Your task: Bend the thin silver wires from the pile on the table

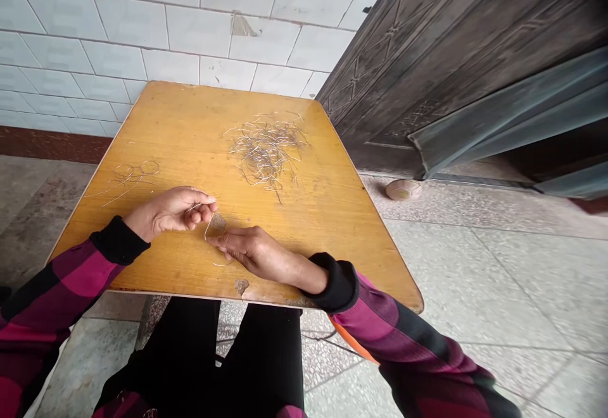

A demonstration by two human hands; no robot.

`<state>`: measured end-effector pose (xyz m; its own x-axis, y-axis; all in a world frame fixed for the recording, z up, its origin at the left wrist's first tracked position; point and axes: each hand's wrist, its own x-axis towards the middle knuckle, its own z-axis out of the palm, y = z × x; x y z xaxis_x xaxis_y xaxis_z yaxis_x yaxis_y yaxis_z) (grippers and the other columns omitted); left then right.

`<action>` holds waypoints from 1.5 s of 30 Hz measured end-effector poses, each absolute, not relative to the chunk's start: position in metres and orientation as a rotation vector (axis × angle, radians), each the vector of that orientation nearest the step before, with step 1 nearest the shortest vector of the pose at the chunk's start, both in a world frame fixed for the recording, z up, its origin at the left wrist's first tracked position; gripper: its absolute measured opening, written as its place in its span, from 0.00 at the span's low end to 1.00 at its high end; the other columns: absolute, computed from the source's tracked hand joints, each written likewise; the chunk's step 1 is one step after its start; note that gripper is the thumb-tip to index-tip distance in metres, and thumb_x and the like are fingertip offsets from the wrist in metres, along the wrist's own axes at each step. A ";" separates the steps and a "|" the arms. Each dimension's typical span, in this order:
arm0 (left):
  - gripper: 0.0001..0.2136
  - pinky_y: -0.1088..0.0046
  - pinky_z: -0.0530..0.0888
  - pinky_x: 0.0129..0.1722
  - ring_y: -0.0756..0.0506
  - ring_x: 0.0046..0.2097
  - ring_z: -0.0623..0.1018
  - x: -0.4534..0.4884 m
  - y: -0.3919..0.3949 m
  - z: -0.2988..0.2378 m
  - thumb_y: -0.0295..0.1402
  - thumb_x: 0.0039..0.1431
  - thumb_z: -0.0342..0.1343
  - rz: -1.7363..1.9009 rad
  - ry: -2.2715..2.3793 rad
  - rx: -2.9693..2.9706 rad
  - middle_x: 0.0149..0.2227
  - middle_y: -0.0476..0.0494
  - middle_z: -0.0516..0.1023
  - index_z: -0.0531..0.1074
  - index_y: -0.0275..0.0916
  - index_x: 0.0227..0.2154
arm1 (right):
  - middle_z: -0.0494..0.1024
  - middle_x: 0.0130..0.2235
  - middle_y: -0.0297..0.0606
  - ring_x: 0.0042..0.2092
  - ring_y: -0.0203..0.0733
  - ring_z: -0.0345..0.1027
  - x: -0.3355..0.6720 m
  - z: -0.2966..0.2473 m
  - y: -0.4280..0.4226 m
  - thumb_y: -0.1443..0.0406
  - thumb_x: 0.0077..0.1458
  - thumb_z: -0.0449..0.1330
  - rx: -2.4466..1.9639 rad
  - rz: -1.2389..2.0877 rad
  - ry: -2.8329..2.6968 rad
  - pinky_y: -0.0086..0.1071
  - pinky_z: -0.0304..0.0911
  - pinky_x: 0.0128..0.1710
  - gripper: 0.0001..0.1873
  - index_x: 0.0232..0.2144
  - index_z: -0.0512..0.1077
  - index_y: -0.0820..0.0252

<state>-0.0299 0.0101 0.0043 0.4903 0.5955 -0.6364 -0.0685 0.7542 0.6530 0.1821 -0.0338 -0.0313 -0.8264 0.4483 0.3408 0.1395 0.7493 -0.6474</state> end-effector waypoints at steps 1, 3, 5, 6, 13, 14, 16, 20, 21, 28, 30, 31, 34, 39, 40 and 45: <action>0.20 0.87 0.61 0.09 0.56 0.11 0.67 -0.028 0.009 0.005 0.24 0.67 0.43 0.414 0.982 0.620 0.14 0.46 0.72 0.72 0.30 0.20 | 0.72 0.30 0.36 0.31 0.32 0.65 0.182 -0.031 -0.034 0.71 0.65 0.47 -0.438 0.865 -2.465 0.28 0.64 0.34 0.15 0.47 0.72 0.65; 0.20 0.87 0.61 0.09 0.56 0.11 0.67 -0.024 0.008 0.006 0.25 0.67 0.43 0.384 0.980 0.645 0.14 0.46 0.72 0.72 0.30 0.20 | 0.73 0.31 0.37 0.31 0.32 0.65 0.182 -0.031 -0.034 0.71 0.65 0.47 -0.422 0.887 -2.457 0.28 0.65 0.34 0.15 0.47 0.72 0.66; 0.21 0.86 0.60 0.09 0.56 0.11 0.66 -0.021 0.007 0.007 0.25 0.67 0.43 0.360 0.985 0.658 0.13 0.46 0.71 0.71 0.30 0.19 | 0.74 0.32 0.38 0.31 0.32 0.66 0.181 -0.031 -0.035 0.72 0.66 0.47 -0.409 0.909 -2.445 0.27 0.66 0.34 0.15 0.47 0.72 0.67; 0.21 0.86 0.60 0.09 0.56 0.11 0.66 -0.020 0.007 0.007 0.24 0.67 0.43 0.347 0.987 0.661 0.13 0.47 0.71 0.71 0.30 0.19 | 0.74 0.32 0.39 0.31 0.32 0.66 0.181 -0.031 -0.035 0.72 0.66 0.47 -0.404 0.915 -2.439 0.27 0.66 0.35 0.15 0.47 0.72 0.68; 0.21 0.85 0.63 0.10 0.55 0.13 0.69 -0.017 0.010 -0.005 0.25 0.67 0.41 0.286 0.896 0.681 0.15 0.45 0.73 0.73 0.30 0.21 | 0.75 0.33 0.41 0.33 0.33 0.68 0.176 -0.028 -0.035 0.71 0.66 0.48 -0.410 0.923 -2.423 0.28 0.66 0.36 0.14 0.45 0.73 0.69; 0.21 0.85 0.64 0.11 0.54 0.13 0.69 -0.017 0.011 -0.008 0.25 0.67 0.41 0.287 0.885 0.678 0.15 0.45 0.73 0.73 0.30 0.21 | 0.75 0.34 0.41 0.33 0.32 0.68 0.176 -0.029 -0.035 0.70 0.66 0.48 -0.408 0.927 -2.413 0.28 0.67 0.36 0.14 0.45 0.73 0.69; 0.21 0.85 0.65 0.11 0.54 0.13 0.69 -0.016 0.012 -0.011 0.25 0.67 0.40 0.293 0.870 0.666 0.15 0.45 0.74 0.73 0.30 0.21 | 0.75 0.34 0.41 0.32 0.32 0.67 0.175 -0.030 -0.034 0.69 0.67 0.48 -0.411 0.932 -2.392 0.28 0.67 0.36 0.14 0.46 0.73 0.67; 0.19 0.85 0.66 0.12 0.54 0.13 0.69 -0.016 0.015 -0.015 0.26 0.67 0.42 0.309 0.828 0.645 0.16 0.44 0.74 0.73 0.30 0.22 | 0.74 0.32 0.39 0.33 0.32 0.67 0.174 -0.032 -0.034 0.68 0.67 0.48 -0.423 0.927 -2.383 0.29 0.67 0.36 0.14 0.45 0.73 0.65; 0.19 0.85 0.66 0.12 0.54 0.13 0.69 -0.016 0.015 -0.015 0.27 0.67 0.42 0.308 0.824 0.640 0.16 0.44 0.74 0.73 0.30 0.22 | 0.74 0.32 0.39 0.33 0.32 0.67 0.174 -0.032 -0.034 0.68 0.67 0.48 -0.423 0.929 -2.381 0.29 0.67 0.37 0.14 0.45 0.73 0.66; 0.21 0.87 0.65 0.12 0.55 0.15 0.70 -0.022 0.019 -0.016 0.29 0.70 0.41 0.294 0.838 0.572 0.17 0.44 0.75 0.72 0.30 0.23 | 0.74 0.31 0.38 0.32 0.33 0.68 0.176 -0.033 -0.033 0.69 0.67 0.48 -0.438 0.947 -2.373 0.29 0.67 0.35 0.15 0.46 0.73 0.68; 0.23 0.86 0.67 0.14 0.55 0.16 0.72 -0.027 0.023 -0.016 0.34 0.71 0.39 0.317 0.812 0.552 0.19 0.42 0.76 0.72 0.29 0.25 | 0.74 0.30 0.37 0.31 0.32 0.68 0.176 -0.033 -0.033 0.68 0.67 0.48 -0.488 0.961 -2.362 0.29 0.67 0.34 0.15 0.46 0.73 0.67; 0.25 0.86 0.68 0.14 0.54 0.17 0.73 -0.030 0.025 -0.016 0.37 0.72 0.38 0.320 0.794 0.547 0.20 0.41 0.77 0.73 0.29 0.26 | 0.74 0.30 0.37 0.30 0.32 0.68 0.177 -0.033 -0.032 0.68 0.67 0.48 -0.519 0.969 -2.349 0.28 0.67 0.33 0.15 0.46 0.73 0.67; 0.31 0.82 0.70 0.14 0.52 0.18 0.74 -0.041 0.031 -0.013 0.45 0.71 0.32 0.315 0.779 0.566 0.21 0.38 0.77 0.73 0.28 0.28 | 0.74 0.29 0.36 0.28 0.31 0.67 0.178 -0.032 -0.032 0.65 0.67 0.49 -0.612 0.991 -2.277 0.27 0.67 0.30 0.15 0.47 0.73 0.66; 0.29 0.81 0.70 0.16 0.52 0.18 0.74 -0.048 0.024 -0.002 0.45 0.70 0.34 0.433 0.925 0.711 0.22 0.39 0.77 0.72 0.30 0.27 | 0.74 0.31 0.35 0.24 0.27 0.62 0.181 -0.030 -0.030 0.64 0.67 0.50 -0.744 1.039 -2.164 0.25 0.65 0.26 0.16 0.48 0.74 0.66; 0.25 0.81 0.70 0.17 0.53 0.19 0.74 -0.047 0.020 -0.001 0.43 0.70 0.40 0.446 0.951 0.783 0.23 0.40 0.78 0.72 0.31 0.27 | 0.74 0.31 0.35 0.23 0.27 0.62 0.182 -0.029 -0.029 0.64 0.66 0.50 -0.750 1.038 -2.150 0.25 0.64 0.26 0.16 0.48 0.74 0.66; 0.13 0.79 0.71 0.20 0.51 0.22 0.76 -0.036 -0.002 -0.002 0.39 0.60 0.57 0.385 0.985 1.289 0.25 0.43 0.78 0.72 0.33 0.27 | 0.72 0.28 0.32 0.25 0.28 0.62 0.182 -0.030 -0.025 0.66 0.66 0.51 -0.729 0.995 -2.198 0.24 0.63 0.26 0.13 0.44 0.74 0.64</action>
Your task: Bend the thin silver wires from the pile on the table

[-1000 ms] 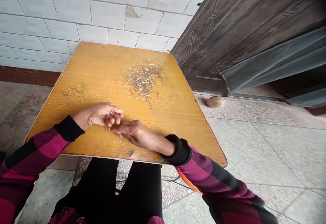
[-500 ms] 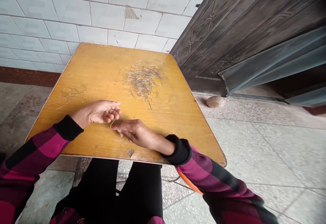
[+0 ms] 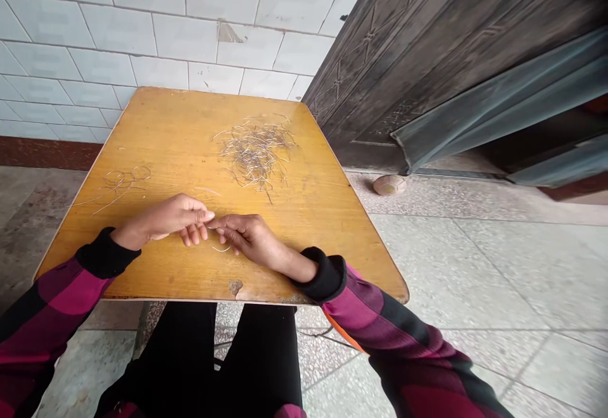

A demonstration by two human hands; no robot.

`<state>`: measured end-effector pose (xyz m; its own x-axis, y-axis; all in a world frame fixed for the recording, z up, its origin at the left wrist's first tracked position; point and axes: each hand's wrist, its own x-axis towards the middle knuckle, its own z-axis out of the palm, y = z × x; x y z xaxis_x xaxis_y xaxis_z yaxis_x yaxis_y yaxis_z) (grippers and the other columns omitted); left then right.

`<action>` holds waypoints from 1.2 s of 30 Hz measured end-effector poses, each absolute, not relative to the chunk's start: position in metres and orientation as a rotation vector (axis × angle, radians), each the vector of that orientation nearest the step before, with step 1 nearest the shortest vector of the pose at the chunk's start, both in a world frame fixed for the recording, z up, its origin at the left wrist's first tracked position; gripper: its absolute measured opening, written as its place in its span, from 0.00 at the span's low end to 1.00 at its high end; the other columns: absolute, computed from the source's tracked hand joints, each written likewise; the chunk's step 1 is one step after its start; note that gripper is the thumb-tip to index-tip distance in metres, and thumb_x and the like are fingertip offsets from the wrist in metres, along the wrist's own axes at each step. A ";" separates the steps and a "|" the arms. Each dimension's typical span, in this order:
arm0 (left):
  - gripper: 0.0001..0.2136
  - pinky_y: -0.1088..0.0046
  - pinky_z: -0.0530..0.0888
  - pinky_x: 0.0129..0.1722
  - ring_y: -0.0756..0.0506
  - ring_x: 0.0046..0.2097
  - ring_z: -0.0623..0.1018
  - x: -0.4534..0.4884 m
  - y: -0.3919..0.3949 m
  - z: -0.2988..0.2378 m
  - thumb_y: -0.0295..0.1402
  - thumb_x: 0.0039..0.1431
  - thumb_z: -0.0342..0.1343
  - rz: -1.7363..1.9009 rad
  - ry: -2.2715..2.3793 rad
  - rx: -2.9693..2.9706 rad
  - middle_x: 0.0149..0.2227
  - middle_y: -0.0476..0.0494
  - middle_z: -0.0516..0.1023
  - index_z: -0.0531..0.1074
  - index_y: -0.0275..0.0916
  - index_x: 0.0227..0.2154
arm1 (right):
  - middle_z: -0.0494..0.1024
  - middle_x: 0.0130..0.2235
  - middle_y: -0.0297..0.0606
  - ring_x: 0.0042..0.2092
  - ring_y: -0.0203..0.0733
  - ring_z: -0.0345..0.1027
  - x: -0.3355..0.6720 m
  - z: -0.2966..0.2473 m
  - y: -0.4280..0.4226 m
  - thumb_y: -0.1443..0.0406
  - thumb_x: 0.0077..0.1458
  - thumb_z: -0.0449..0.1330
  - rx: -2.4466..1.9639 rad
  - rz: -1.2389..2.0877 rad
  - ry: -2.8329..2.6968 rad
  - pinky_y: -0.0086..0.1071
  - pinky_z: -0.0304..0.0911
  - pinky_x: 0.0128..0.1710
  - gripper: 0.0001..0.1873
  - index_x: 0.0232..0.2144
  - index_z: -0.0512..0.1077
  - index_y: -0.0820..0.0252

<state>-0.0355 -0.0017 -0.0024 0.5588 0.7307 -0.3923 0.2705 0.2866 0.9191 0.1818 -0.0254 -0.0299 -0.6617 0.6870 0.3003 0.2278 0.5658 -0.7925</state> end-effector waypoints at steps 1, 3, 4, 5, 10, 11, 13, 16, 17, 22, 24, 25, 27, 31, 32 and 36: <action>0.13 0.79 0.71 0.20 0.51 0.22 0.75 -0.033 -0.004 -0.003 0.38 0.60 0.57 0.366 0.993 1.367 0.24 0.44 0.77 0.71 0.33 0.26 | 0.72 0.27 0.32 0.24 0.28 0.62 0.181 -0.030 -0.025 0.66 0.66 0.51 -0.729 0.992 -2.206 0.24 0.63 0.27 0.12 0.42 0.74 0.65; 0.13 0.79 0.71 0.20 0.51 0.21 0.75 -0.030 -0.008 -0.004 0.37 0.61 0.55 0.336 1.013 1.490 0.20 0.46 0.75 0.69 0.35 0.23 | 0.72 0.27 0.32 0.23 0.27 0.61 0.180 -0.031 -0.025 0.66 0.66 0.51 -0.750 1.011 -2.204 0.24 0.63 0.26 0.11 0.39 0.73 0.65; 0.14 0.79 0.70 0.20 0.51 0.20 0.74 -0.028 -0.009 -0.004 0.36 0.61 0.53 0.319 1.019 1.534 0.19 0.46 0.74 0.68 0.35 0.23 | 0.71 0.27 0.31 0.23 0.27 0.61 0.180 -0.032 -0.025 0.65 0.66 0.51 -0.767 1.031 -2.200 0.24 0.62 0.26 0.11 0.38 0.72 0.64; 0.14 0.79 0.70 0.19 0.51 0.20 0.74 -0.027 -0.009 -0.003 0.35 0.62 0.52 0.301 1.023 1.570 0.18 0.47 0.73 0.67 0.36 0.22 | 0.71 0.27 0.31 0.22 0.27 0.61 0.180 -0.033 -0.025 0.64 0.66 0.51 -0.784 1.054 -2.197 0.24 0.62 0.25 0.11 0.36 0.71 0.64; 0.14 0.80 0.67 0.17 0.53 0.17 0.70 -0.025 -0.010 0.001 0.31 0.63 0.46 0.242 1.041 1.694 0.17 0.49 0.71 0.64 0.38 0.20 | 0.69 0.27 0.30 0.20 0.26 0.61 0.178 -0.037 -0.023 0.64 0.65 0.50 -0.818 1.119 -2.193 0.23 0.60 0.21 0.10 0.33 0.67 0.63; 0.14 0.80 0.66 0.17 0.53 0.17 0.70 -0.026 -0.009 0.001 0.31 0.63 0.46 0.232 1.043 1.717 0.17 0.49 0.71 0.64 0.38 0.20 | 0.69 0.27 0.30 0.20 0.25 0.61 0.178 -0.038 -0.022 0.64 0.65 0.50 -0.817 1.123 -2.193 0.22 0.59 0.21 0.10 0.33 0.67 0.63; 0.14 0.81 0.65 0.17 0.54 0.16 0.69 -0.027 -0.007 0.000 0.31 0.62 0.46 0.219 1.033 1.773 0.18 0.49 0.71 0.63 0.38 0.20 | 0.69 0.27 0.30 0.20 0.25 0.62 0.177 -0.039 -0.021 0.64 0.65 0.50 -0.812 1.132 -2.199 0.22 0.60 0.22 0.10 0.33 0.66 0.63; 0.14 0.81 0.64 0.17 0.54 0.16 0.68 -0.029 -0.005 -0.002 0.32 0.62 0.46 0.212 1.004 1.852 0.18 0.49 0.71 0.63 0.38 0.20 | 0.69 0.27 0.30 0.20 0.25 0.62 0.178 -0.038 -0.020 0.63 0.66 0.49 -0.808 1.138 -2.206 0.22 0.60 0.22 0.11 0.34 0.66 0.62; 0.14 0.81 0.64 0.18 0.54 0.16 0.67 -0.029 -0.005 -0.003 0.32 0.62 0.46 0.209 0.995 1.874 0.18 0.49 0.71 0.63 0.38 0.20 | 0.69 0.27 0.30 0.21 0.26 0.62 0.178 -0.038 -0.020 0.63 0.66 0.49 -0.804 1.134 -2.212 0.22 0.60 0.22 0.11 0.34 0.66 0.62; 0.15 0.81 0.63 0.18 0.55 0.16 0.67 -0.030 -0.005 -0.001 0.31 0.62 0.47 0.208 0.951 1.939 0.16 0.51 0.70 0.64 0.38 0.19 | 0.69 0.27 0.30 0.21 0.26 0.63 0.180 -0.040 -0.017 0.62 0.66 0.49 -0.789 1.093 -2.260 0.23 0.60 0.23 0.12 0.33 0.66 0.62; 0.15 0.81 0.63 0.19 0.55 0.16 0.67 -0.031 -0.004 -0.001 0.31 0.62 0.48 0.220 0.950 1.933 0.16 0.51 0.69 0.64 0.38 0.18 | 0.69 0.27 0.30 0.21 0.26 0.64 0.181 -0.040 -0.014 0.63 0.67 0.49 -0.787 1.089 -2.264 0.23 0.61 0.23 0.12 0.33 0.66 0.62; 0.15 0.81 0.63 0.18 0.55 0.16 0.67 -0.031 -0.004 -0.002 0.33 0.62 0.48 0.240 0.959 1.920 0.16 0.51 0.70 0.64 0.38 0.19 | 0.70 0.27 0.30 0.21 0.26 0.64 0.181 -0.039 -0.013 0.63 0.67 0.49 -0.785 1.080 -2.265 0.23 0.61 0.23 0.12 0.34 0.66 0.62; 0.16 0.81 0.63 0.18 0.55 0.16 0.67 -0.032 -0.002 -0.005 0.35 0.63 0.49 0.312 1.000 1.879 0.17 0.51 0.70 0.64 0.38 0.19 | 0.71 0.28 0.32 0.24 0.28 0.66 0.184 -0.037 -0.011 0.62 0.67 0.50 -0.780 0.970 -2.265 0.24 0.64 0.26 0.12 0.35 0.67 0.63; 0.16 0.82 0.63 0.17 0.55 0.16 0.67 -0.034 0.002 -0.009 0.36 0.64 0.49 0.444 1.123 1.803 0.17 0.50 0.71 0.63 0.38 0.20 | 0.74 0.38 0.42 0.36 0.37 0.70 0.191 -0.029 -0.012 0.59 0.64 0.55 -0.744 0.511 -2.292 0.31 0.68 0.36 0.13 0.40 0.71 0.65; 0.16 0.82 0.63 0.17 0.55 0.16 0.67 -0.034 0.002 -0.010 0.35 0.64 0.48 0.449 1.148 1.790 0.17 0.50 0.70 0.63 0.38 0.19 | 0.75 0.40 0.44 0.39 0.38 0.70 0.192 -0.028 -0.013 0.59 0.64 0.55 -0.717 0.427 -2.332 0.31 0.68 0.38 0.14 0.42 0.72 0.65; 0.16 0.82 0.62 0.16 0.55 0.15 0.66 -0.034 0.002 -0.008 0.32 0.64 0.49 0.451 1.177 1.735 0.16 0.51 0.70 0.62 0.38 0.19 | 0.76 0.44 0.45 0.40 0.38 0.71 0.193 -0.030 -0.021 0.64 0.67 0.51 -0.621 0.164 -2.560 0.31 0.68 0.37 0.14 0.47 0.73 0.65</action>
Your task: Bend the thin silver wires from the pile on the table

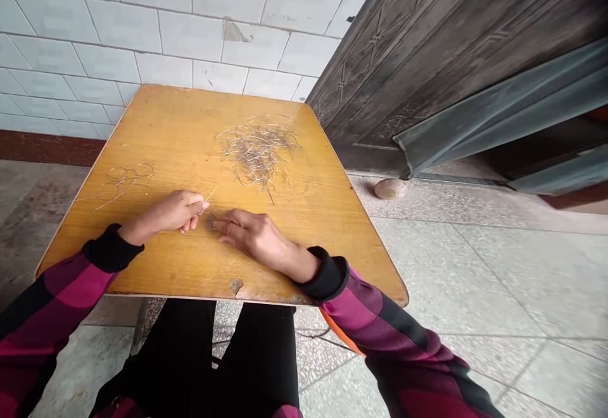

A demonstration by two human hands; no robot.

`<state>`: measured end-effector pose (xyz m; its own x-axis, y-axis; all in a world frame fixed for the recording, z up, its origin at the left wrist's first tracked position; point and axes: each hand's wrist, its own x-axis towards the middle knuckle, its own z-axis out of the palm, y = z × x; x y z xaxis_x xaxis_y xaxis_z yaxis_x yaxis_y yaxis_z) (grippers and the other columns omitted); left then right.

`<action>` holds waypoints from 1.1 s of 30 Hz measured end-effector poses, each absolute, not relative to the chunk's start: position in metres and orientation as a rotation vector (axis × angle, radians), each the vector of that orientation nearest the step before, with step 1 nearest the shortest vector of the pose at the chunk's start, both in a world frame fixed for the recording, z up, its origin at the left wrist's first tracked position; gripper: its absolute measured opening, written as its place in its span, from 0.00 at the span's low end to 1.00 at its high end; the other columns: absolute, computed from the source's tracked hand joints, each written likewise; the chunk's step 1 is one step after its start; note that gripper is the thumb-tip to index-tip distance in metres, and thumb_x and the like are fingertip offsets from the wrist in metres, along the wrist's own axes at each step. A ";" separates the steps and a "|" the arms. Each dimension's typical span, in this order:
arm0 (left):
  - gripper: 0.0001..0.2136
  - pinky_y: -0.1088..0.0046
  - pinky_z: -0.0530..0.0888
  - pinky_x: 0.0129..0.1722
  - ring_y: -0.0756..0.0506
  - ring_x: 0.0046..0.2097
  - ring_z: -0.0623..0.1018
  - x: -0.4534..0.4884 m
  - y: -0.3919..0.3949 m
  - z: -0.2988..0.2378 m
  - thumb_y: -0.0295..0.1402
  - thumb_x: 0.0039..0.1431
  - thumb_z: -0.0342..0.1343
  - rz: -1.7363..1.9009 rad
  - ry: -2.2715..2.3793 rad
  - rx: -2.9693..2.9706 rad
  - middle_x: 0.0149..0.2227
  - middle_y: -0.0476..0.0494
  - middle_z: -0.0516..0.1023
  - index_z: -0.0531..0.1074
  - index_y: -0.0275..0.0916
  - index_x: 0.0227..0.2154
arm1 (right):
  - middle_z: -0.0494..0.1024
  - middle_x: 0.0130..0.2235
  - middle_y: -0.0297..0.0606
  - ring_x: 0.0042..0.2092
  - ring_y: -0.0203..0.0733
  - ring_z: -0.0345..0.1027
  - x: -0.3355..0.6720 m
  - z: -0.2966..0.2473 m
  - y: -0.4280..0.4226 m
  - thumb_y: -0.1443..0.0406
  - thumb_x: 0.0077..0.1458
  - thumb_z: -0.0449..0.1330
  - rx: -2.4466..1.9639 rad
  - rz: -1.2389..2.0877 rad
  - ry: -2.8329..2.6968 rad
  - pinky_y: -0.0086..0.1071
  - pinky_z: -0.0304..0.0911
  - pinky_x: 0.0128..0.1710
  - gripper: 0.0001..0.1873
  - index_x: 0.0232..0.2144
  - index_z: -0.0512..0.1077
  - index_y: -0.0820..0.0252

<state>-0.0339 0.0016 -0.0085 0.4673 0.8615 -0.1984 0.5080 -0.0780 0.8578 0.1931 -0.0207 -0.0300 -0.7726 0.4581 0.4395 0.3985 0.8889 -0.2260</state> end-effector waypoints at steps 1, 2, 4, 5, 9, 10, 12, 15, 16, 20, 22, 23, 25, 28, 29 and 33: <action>0.16 0.82 0.62 0.15 0.55 0.14 0.66 -0.034 0.001 -0.008 0.32 0.63 0.49 0.459 1.177 1.723 0.16 0.51 0.70 0.62 0.38 0.19 | 0.76 0.43 0.46 0.40 0.39 0.71 0.192 -0.031 -0.022 0.66 0.68 0.49 -0.608 0.112 -2.608 0.32 0.68 0.37 0.15 0.48 0.72 0.66; 0.16 0.82 0.61 0.15 0.55 0.14 0.65 -0.033 0.001 -0.009 0.31 0.63 0.50 0.464 1.177 1.714 0.16 0.51 0.69 0.62 0.38 0.19 | 0.76 0.42 0.47 0.40 0.39 0.71 0.192 -0.033 -0.023 0.68 0.68 0.48 -0.596 0.077 -2.648 0.33 0.68 0.37 0.16 0.48 0.72 0.67; 0.16 0.82 0.61 0.14 0.56 0.14 0.65 -0.032 0.001 -0.010 0.31 0.63 0.50 0.460 1.179 1.700 0.16 0.52 0.69 0.63 0.38 0.19 | 0.76 0.40 0.48 0.39 0.40 0.70 0.190 -0.034 -0.025 0.70 0.68 0.45 -0.567 0.053 -2.706 0.34 0.67 0.35 0.17 0.49 0.72 0.69; 0.16 0.83 0.61 0.14 0.56 0.13 0.65 -0.032 0.000 -0.010 0.31 0.63 0.50 0.454 1.178 1.695 0.15 0.52 0.69 0.63 0.38 0.19 | 0.75 0.39 0.47 0.38 0.40 0.70 0.190 -0.034 -0.026 0.71 0.68 0.45 -0.555 0.052 -2.725 0.34 0.67 0.34 0.17 0.49 0.72 0.69; 0.15 0.82 0.61 0.14 0.55 0.13 0.65 -0.031 0.000 -0.013 0.32 0.63 0.50 0.441 1.157 1.673 0.15 0.52 0.69 0.63 0.38 0.19 | 0.74 0.35 0.44 0.34 0.38 0.68 0.187 -0.033 -0.028 0.70 0.68 0.45 -0.525 -0.008 -2.762 0.32 0.63 0.30 0.17 0.47 0.73 0.68; 0.15 0.82 0.61 0.14 0.55 0.14 0.65 -0.031 0.000 -0.013 0.32 0.63 0.50 0.440 1.152 1.668 0.15 0.52 0.69 0.63 0.38 0.20 | 0.73 0.34 0.43 0.34 0.37 0.67 0.186 -0.033 -0.028 0.70 0.68 0.45 -0.516 -0.017 -2.759 0.31 0.62 0.28 0.17 0.47 0.73 0.67; 0.14 0.82 0.61 0.15 0.55 0.14 0.65 -0.031 0.000 -0.013 0.33 0.63 0.50 0.436 1.152 1.663 0.16 0.52 0.69 0.63 0.39 0.20 | 0.72 0.33 0.41 0.33 0.36 0.65 0.185 -0.036 -0.028 0.69 0.68 0.47 -0.493 0.004 -2.732 0.30 0.59 0.27 0.16 0.45 0.74 0.65; 0.15 0.80 0.62 0.15 0.55 0.14 0.65 -0.029 0.000 -0.012 0.32 0.63 0.48 0.415 1.168 1.669 0.16 0.52 0.69 0.62 0.39 0.19 | 0.72 0.31 0.39 0.31 0.34 0.64 0.183 -0.040 -0.028 0.68 0.68 0.49 -0.469 0.076 -2.677 0.30 0.56 0.26 0.14 0.39 0.75 0.64; 0.16 0.80 0.62 0.16 0.54 0.14 0.66 -0.029 0.000 -0.012 0.31 0.64 0.48 0.407 1.171 1.676 0.16 0.51 0.69 0.62 0.39 0.19 | 0.72 0.30 0.38 0.30 0.33 0.63 0.182 -0.041 -0.028 0.67 0.67 0.50 -0.469 0.099 -2.671 0.30 0.55 0.25 0.14 0.37 0.76 0.65; 0.16 0.80 0.61 0.15 0.54 0.14 0.65 -0.026 -0.001 -0.014 0.30 0.64 0.47 0.404 1.159 1.701 0.15 0.51 0.68 0.62 0.39 0.19 | 0.73 0.31 0.38 0.29 0.33 0.64 0.178 -0.040 -0.030 0.67 0.67 0.51 -0.465 0.173 -2.680 0.30 0.56 0.24 0.14 0.37 0.76 0.65; 0.16 0.80 0.62 0.16 0.54 0.14 0.66 -0.027 -0.001 -0.015 0.32 0.64 0.48 0.425 1.144 1.698 0.16 0.51 0.69 0.62 0.39 0.19 | 0.75 0.34 0.40 0.31 0.35 0.67 0.179 -0.036 -0.030 0.67 0.68 0.49 -0.438 0.198 -2.682 0.30 0.61 0.26 0.15 0.42 0.75 0.65; 0.16 0.80 0.62 0.16 0.54 0.15 0.66 -0.027 -0.001 -0.016 0.32 0.64 0.48 0.438 1.137 1.693 0.16 0.51 0.69 0.62 0.39 0.19 | 0.76 0.37 0.42 0.33 0.36 0.69 0.180 -0.034 -0.030 0.67 0.68 0.49 -0.429 0.213 -2.673 0.30 0.63 0.28 0.15 0.45 0.75 0.65; 0.17 0.80 0.63 0.17 0.55 0.15 0.67 -0.029 0.000 -0.016 0.33 0.65 0.48 0.477 1.139 1.689 0.17 0.50 0.70 0.63 0.38 0.19 | 0.77 0.42 0.44 0.38 0.37 0.72 0.185 -0.028 -0.027 0.65 0.67 0.50 -0.435 0.242 -2.624 0.30 0.67 0.32 0.15 0.48 0.73 0.65; 0.18 0.81 0.64 0.17 0.55 0.16 0.67 -0.030 0.000 -0.015 0.32 0.66 0.46 0.550 1.180 1.682 0.17 0.50 0.70 0.64 0.37 0.19 | 0.77 0.41 0.42 0.37 0.35 0.72 0.198 -0.024 -0.018 0.62 0.66 0.52 -0.530 0.269 -2.505 0.28 0.68 0.33 0.15 0.48 0.74 0.63; 0.18 0.81 0.64 0.17 0.55 0.16 0.67 -0.030 0.000 -0.014 0.32 0.66 0.46 0.569 1.195 1.673 0.17 0.50 0.69 0.64 0.37 0.19 | 0.76 0.38 0.41 0.35 0.34 0.71 0.202 -0.024 -0.013 0.62 0.66 0.53 -0.577 0.270 -2.472 0.28 0.67 0.32 0.15 0.48 0.74 0.62; 0.17 0.81 0.63 0.16 0.55 0.15 0.66 -0.028 -0.001 -0.014 0.30 0.66 0.45 0.595 1.219 1.630 0.17 0.51 0.69 0.63 0.37 0.19 | 0.76 0.35 0.38 0.32 0.33 0.70 0.213 -0.033 0.003 0.61 0.64 0.56 -0.614 0.292 -2.444 0.27 0.66 0.31 0.14 0.47 0.75 0.61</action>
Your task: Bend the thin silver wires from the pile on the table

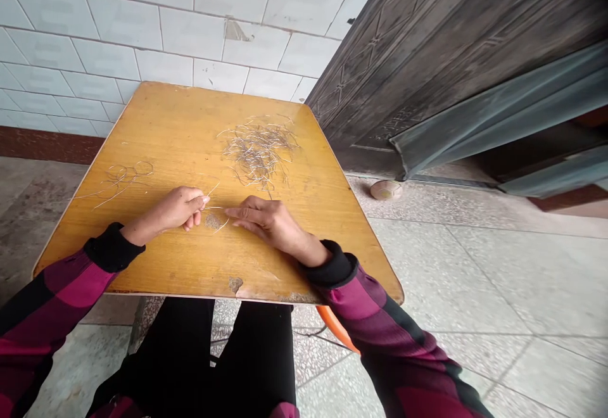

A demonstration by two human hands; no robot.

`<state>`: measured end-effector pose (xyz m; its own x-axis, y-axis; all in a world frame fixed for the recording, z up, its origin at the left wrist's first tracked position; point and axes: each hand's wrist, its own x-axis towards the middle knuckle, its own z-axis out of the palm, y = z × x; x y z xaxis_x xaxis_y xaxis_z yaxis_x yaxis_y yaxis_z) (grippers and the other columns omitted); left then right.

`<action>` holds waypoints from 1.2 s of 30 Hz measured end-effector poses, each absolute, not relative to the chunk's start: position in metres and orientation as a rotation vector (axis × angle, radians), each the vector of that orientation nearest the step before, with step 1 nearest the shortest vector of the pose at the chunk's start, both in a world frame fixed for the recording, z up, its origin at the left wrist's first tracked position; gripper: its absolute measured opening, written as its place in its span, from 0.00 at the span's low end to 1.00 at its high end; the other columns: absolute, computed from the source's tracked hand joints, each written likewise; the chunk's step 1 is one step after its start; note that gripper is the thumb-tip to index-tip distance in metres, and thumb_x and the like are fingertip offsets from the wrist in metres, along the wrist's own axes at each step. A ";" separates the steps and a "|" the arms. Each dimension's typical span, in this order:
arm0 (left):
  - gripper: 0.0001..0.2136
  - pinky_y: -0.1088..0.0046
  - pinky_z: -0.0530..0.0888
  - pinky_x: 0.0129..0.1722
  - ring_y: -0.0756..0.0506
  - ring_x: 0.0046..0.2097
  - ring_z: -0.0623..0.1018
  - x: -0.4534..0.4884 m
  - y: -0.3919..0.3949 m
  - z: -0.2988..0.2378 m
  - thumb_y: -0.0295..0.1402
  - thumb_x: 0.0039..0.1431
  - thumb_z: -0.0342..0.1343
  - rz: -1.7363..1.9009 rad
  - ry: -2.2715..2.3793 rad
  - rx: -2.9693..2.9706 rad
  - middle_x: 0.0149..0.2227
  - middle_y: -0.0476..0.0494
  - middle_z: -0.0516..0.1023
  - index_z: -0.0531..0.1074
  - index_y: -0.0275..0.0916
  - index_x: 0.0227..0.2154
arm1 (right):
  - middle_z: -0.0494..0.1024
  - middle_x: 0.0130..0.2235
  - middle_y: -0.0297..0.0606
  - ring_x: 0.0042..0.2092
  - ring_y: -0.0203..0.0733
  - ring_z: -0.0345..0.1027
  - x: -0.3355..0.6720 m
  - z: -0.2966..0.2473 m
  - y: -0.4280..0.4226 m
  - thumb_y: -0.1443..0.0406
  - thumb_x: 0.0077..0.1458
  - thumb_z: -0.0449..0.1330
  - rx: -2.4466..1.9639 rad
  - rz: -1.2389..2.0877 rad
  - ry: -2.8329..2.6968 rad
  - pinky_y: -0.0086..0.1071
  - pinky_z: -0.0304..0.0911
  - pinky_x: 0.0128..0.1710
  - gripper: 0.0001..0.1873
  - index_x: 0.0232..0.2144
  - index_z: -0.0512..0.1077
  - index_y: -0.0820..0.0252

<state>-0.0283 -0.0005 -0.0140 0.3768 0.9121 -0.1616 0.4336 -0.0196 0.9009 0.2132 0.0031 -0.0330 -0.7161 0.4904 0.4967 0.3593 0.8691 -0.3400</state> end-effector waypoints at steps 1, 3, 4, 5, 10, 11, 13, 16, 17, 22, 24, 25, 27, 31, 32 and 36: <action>0.17 0.81 0.63 0.16 0.55 0.15 0.66 -0.027 -0.001 -0.014 0.29 0.66 0.45 0.597 1.220 1.623 0.17 0.51 0.69 0.63 0.37 0.19 | 0.76 0.35 0.39 0.32 0.33 0.70 0.213 -0.035 0.005 0.61 0.64 0.56 -0.594 0.304 -2.459 0.27 0.66 0.31 0.14 0.47 0.76 0.60; 0.16 0.81 0.62 0.16 0.55 0.15 0.65 -0.026 -0.002 -0.014 0.28 0.66 0.45 0.603 1.223 1.607 0.17 0.51 0.69 0.63 0.37 0.20 | 0.77 0.37 0.40 0.33 0.34 0.71 0.211 -0.039 0.005 0.61 0.65 0.55 -0.566 0.324 -2.489 0.27 0.67 0.32 0.14 0.46 0.76 0.61; 0.16 0.81 0.62 0.16 0.55 0.15 0.65 -0.025 -0.003 -0.014 0.28 0.66 0.45 0.606 1.225 1.598 0.17 0.51 0.69 0.63 0.37 0.20 | 0.77 0.36 0.41 0.34 0.34 0.71 0.209 -0.039 0.004 0.61 0.66 0.54 -0.558 0.333 -2.505 0.27 0.67 0.32 0.15 0.45 0.77 0.62; 0.16 0.80 0.63 0.16 0.55 0.15 0.66 -0.023 -0.003 -0.013 0.28 0.66 0.45 0.611 1.228 1.587 0.17 0.52 0.69 0.62 0.37 0.20 | 0.77 0.36 0.41 0.33 0.34 0.71 0.207 -0.039 0.002 0.62 0.66 0.52 -0.554 0.342 -2.519 0.27 0.67 0.32 0.15 0.44 0.77 0.62; 0.16 0.80 0.63 0.15 0.55 0.15 0.66 -0.018 -0.007 -0.012 0.27 0.65 0.45 0.645 1.286 1.516 0.17 0.53 0.68 0.62 0.38 0.20 | 0.76 0.33 0.42 0.32 0.34 0.69 0.199 -0.035 -0.007 0.62 0.68 0.48 -0.528 0.347 -2.569 0.27 0.65 0.30 0.19 0.41 0.77 0.66; 0.15 0.80 0.63 0.15 0.55 0.15 0.65 -0.018 -0.008 -0.012 0.27 0.65 0.45 0.654 1.297 1.507 0.17 0.53 0.68 0.62 0.38 0.21 | 0.76 0.33 0.42 0.31 0.34 0.69 0.199 -0.035 -0.008 0.62 0.68 0.47 -0.521 0.344 -2.573 0.27 0.65 0.30 0.20 0.40 0.77 0.67; 0.15 0.80 0.63 0.15 0.55 0.15 0.65 -0.018 -0.008 -0.012 0.27 0.65 0.45 0.658 1.296 1.517 0.17 0.53 0.68 0.62 0.38 0.21 | 0.76 0.32 0.42 0.31 0.34 0.69 0.197 -0.036 -0.009 0.62 0.68 0.47 -0.514 0.343 -2.574 0.27 0.65 0.30 0.20 0.40 0.77 0.67; 0.16 0.81 0.62 0.15 0.55 0.15 0.66 -0.020 -0.007 -0.015 0.29 0.66 0.45 0.616 1.239 1.577 0.16 0.53 0.68 0.62 0.37 0.20 | 0.76 0.33 0.42 0.32 0.35 0.70 0.197 -0.038 -0.008 0.62 0.68 0.49 -0.524 0.355 -2.572 0.28 0.65 0.31 0.19 0.40 0.77 0.67; 0.17 0.81 0.62 0.15 0.55 0.15 0.66 -0.020 -0.006 -0.016 0.29 0.66 0.45 0.605 1.220 1.597 0.16 0.52 0.68 0.62 0.37 0.20 | 0.76 0.33 0.42 0.32 0.35 0.70 0.197 -0.039 -0.008 0.62 0.67 0.49 -0.528 0.366 -2.574 0.28 0.66 0.31 0.18 0.40 0.77 0.67; 0.17 0.81 0.63 0.16 0.55 0.15 0.67 -0.023 -0.004 -0.019 0.30 0.66 0.44 0.544 1.183 1.637 0.17 0.52 0.68 0.63 0.37 0.19 | 0.76 0.37 0.42 0.35 0.36 0.71 0.198 -0.039 -0.005 0.62 0.66 0.53 -0.541 0.462 -2.589 0.30 0.68 0.35 0.15 0.39 0.77 0.65; 0.17 0.81 0.63 0.16 0.55 0.15 0.67 -0.024 -0.003 -0.020 0.30 0.66 0.44 0.506 1.182 1.654 0.17 0.51 0.69 0.63 0.37 0.19 | 0.76 0.39 0.43 0.37 0.36 0.71 0.199 -0.039 -0.004 0.62 0.65 0.54 -0.521 0.504 -2.589 0.30 0.69 0.38 0.14 0.38 0.77 0.65; 0.17 0.80 0.63 0.16 0.55 0.15 0.67 -0.024 -0.003 -0.020 0.31 0.66 0.44 0.491 1.178 1.669 0.17 0.51 0.69 0.63 0.37 0.20 | 0.76 0.39 0.44 0.38 0.37 0.71 0.199 -0.038 -0.003 0.62 0.65 0.54 -0.506 0.519 -2.589 0.31 0.69 0.39 0.14 0.38 0.77 0.65; 0.17 0.80 0.63 0.16 0.55 0.15 0.68 -0.025 -0.003 -0.021 0.31 0.66 0.44 0.470 1.159 1.702 0.18 0.50 0.70 0.63 0.37 0.20 | 0.76 0.39 0.44 0.38 0.37 0.71 0.199 -0.038 -0.002 0.62 0.65 0.54 -0.474 0.537 -2.588 0.31 0.69 0.40 0.13 0.38 0.77 0.64; 0.17 0.80 0.64 0.17 0.55 0.16 0.68 -0.026 -0.003 -0.022 0.33 0.66 0.44 0.466 1.120 1.739 0.18 0.50 0.70 0.64 0.37 0.20 | 0.76 0.36 0.43 0.36 0.36 0.71 0.199 -0.036 0.000 0.62 0.64 0.55 -0.427 0.551 -2.581 0.30 0.69 0.38 0.13 0.37 0.77 0.66; 0.17 0.81 0.64 0.17 0.55 0.16 0.68 -0.026 -0.003 -0.022 0.34 0.66 0.44 0.467 1.114 1.746 0.18 0.50 0.70 0.64 0.37 0.20 | 0.76 0.36 0.43 0.36 0.36 0.71 0.199 -0.036 0.000 0.62 0.64 0.56 -0.421 0.552 -2.580 0.30 0.68 0.38 0.13 0.36 0.77 0.66; 0.17 0.81 0.64 0.17 0.55 0.16 0.68 -0.026 -0.004 -0.023 0.34 0.66 0.44 0.479 1.096 1.762 0.18 0.50 0.70 0.64 0.37 0.20 | 0.76 0.36 0.42 0.36 0.36 0.71 0.198 -0.034 0.001 0.62 0.64 0.56 -0.415 0.581 -2.600 0.29 0.67 0.37 0.13 0.36 0.77 0.66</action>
<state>-0.0261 -0.0036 -0.0232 0.5174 0.8422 -0.1519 0.4611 -0.1248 0.8785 0.1982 0.0010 -0.0342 -0.8573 0.3754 0.3524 0.1898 0.8666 -0.4615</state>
